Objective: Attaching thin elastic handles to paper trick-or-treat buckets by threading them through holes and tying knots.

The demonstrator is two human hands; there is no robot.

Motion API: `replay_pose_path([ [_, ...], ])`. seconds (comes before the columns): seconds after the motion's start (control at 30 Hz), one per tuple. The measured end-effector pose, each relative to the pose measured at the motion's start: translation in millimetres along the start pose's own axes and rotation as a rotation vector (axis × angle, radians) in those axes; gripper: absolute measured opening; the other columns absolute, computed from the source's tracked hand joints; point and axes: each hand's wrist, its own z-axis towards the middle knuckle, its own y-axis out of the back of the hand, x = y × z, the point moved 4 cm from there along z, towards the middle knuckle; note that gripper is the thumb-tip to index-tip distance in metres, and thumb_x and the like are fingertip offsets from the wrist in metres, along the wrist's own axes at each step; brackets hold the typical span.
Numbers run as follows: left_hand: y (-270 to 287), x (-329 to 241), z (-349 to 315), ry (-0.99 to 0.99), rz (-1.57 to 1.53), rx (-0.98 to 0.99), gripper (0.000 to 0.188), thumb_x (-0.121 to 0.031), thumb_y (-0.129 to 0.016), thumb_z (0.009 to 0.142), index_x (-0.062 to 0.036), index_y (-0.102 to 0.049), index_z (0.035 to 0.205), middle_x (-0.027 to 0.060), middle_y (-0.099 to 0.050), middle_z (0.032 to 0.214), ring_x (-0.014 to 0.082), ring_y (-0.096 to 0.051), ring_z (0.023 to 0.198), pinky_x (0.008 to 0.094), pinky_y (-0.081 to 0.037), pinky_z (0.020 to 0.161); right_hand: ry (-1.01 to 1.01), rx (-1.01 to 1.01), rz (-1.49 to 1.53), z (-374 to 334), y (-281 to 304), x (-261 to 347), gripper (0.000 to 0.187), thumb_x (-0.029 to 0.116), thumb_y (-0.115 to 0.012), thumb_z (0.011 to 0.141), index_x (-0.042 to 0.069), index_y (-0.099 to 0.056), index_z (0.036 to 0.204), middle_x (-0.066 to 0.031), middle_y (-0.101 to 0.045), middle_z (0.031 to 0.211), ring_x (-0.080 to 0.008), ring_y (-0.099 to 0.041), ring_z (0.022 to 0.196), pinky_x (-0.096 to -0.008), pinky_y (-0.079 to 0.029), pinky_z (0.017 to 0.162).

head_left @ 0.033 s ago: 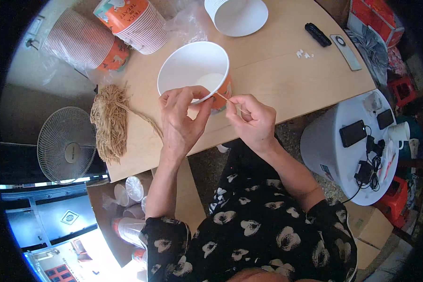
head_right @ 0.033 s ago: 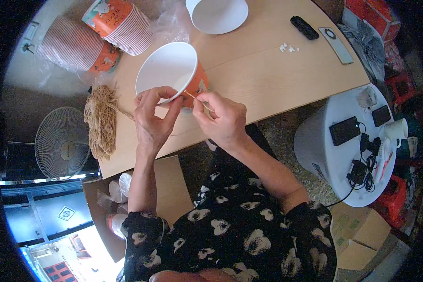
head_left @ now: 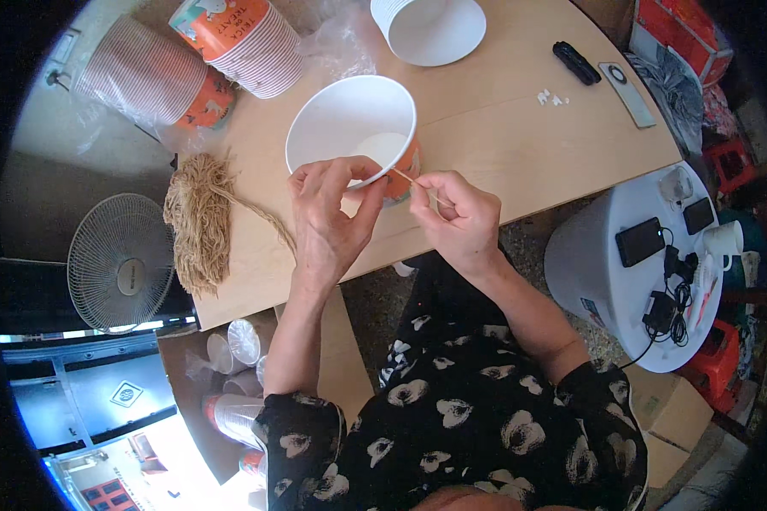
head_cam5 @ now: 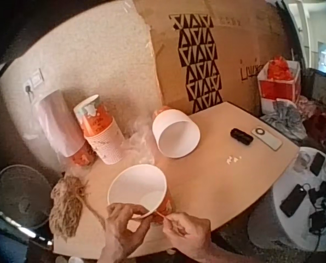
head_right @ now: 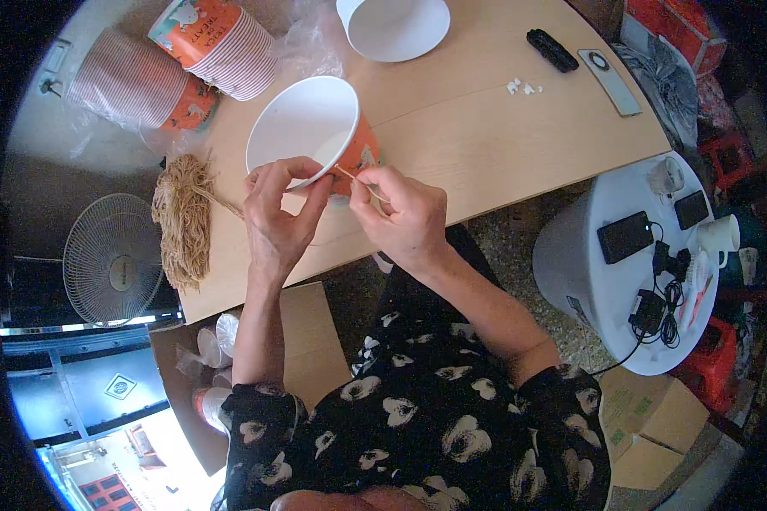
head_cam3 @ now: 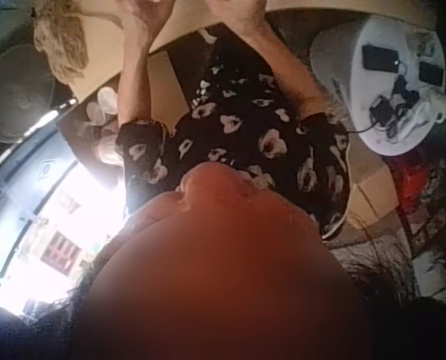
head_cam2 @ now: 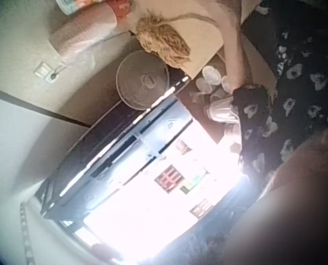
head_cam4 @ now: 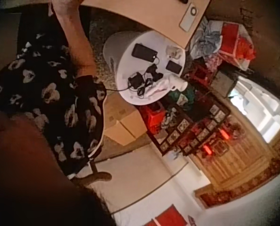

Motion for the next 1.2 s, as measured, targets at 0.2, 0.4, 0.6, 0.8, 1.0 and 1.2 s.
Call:
replay_pose_path([
  [0.2, -4.8, -3.7, -3.0, -0.028, 0.024, 0.017, 0.023, -0.007, -0.079, 0.077, -0.01, -0.067, 0.096, -0.0006, -0.071, 0.09, 0.0214, -0.066, 0.086, 0.0396, -0.041, 0.089, 0.019, -0.01, -0.001, 1.3, 1.8, -0.8, 0.013, 0.005, -0.076, 0.083, 0.005, -0.065, 0.089, -0.006, -0.063, 0.063, -0.0124, -0.062, 0.051, -0.0277, -0.046, 0.045],
  [0.4, -3.7, -15.0, -1.3, 0.016, -0.012, 0.071, 0.031, -0.009, -0.079, 0.079, -0.0118, -0.066, 0.107, -0.0001, -0.071, 0.087, 0.0211, -0.067, 0.085, 0.0386, -0.04, 0.09, -0.012, 0.004, 0.019, -3.4, -3.1, -15.8, 0.013, 0.005, -0.076, 0.083, 0.005, -0.066, 0.091, -0.007, -0.066, 0.067, -0.0123, -0.065, 0.055, -0.0279, -0.049, 0.047],
  [0.6, 2.3, -2.7, 11.1, 0.121, -0.168, 0.156, 0.033, -0.007, -0.073, 0.087, -0.006, -0.066, 0.119, 0.0107, -0.072, 0.092, 0.0283, -0.07, 0.082, 0.0386, -0.053, 0.073, -0.01, 0.017, 0.122, -1.7, -5.2, -8.9, 0.008, -0.005, -0.069, 0.09, -0.002, -0.066, 0.096, 0.0123, -0.045, 0.066, 0.0042, -0.035, 0.057, -0.0169, -0.024, 0.048],
  [0.8, -3.5, 5.3, 27.6, 0.141, -0.427, 0.357, 0.018, -0.007, -0.069, 0.089, 0.0025, -0.07, 0.105, 0.0178, -0.072, 0.085, 0.0278, -0.071, 0.071, 0.0344, -0.054, 0.065, -0.017, 0.024, 0.111, 1.0, -1.5, 0.0, 0.009, -0.005, -0.07, 0.089, -0.001, -0.067, 0.095, 0.0133, -0.039, 0.062, 0.0038, -0.031, 0.054, -0.0183, -0.021, 0.048],
  [1.0, -5.0, 9.0, 29.7, 0.182, -0.348, 0.498, 0.014, -0.007, -0.068, 0.089, 0.0031, -0.07, 0.098, 0.0155, -0.072, 0.078, 0.0224, -0.068, 0.065, 0.0325, -0.052, 0.063, -0.072, 0.071, 0.112, 4.2, 3.3, 6.8, 0.008, -0.002, -0.071, 0.089, -0.001, -0.067, 0.096, 0.0093, -0.048, 0.063, 0.0032, -0.038, 0.055, -0.0179, -0.027, 0.048],
  [1.2, -7.5, 21.0, 29.1, 0.274, -0.526, 0.342, 0.011, -0.006, -0.067, 0.089, 0.003, -0.071, 0.096, 0.0131, -0.073, 0.08, 0.0184, -0.069, 0.068, 0.0313, -0.052, 0.062, -0.101, 0.16, 0.075, 13.6, 14.3, 10.9, 0.008, 0.005, -0.069, 0.093, -0.002, -0.066, 0.097, 0.0062, -0.054, 0.064, 0.0015, -0.043, 0.056, -0.0179, -0.034, 0.049],
])
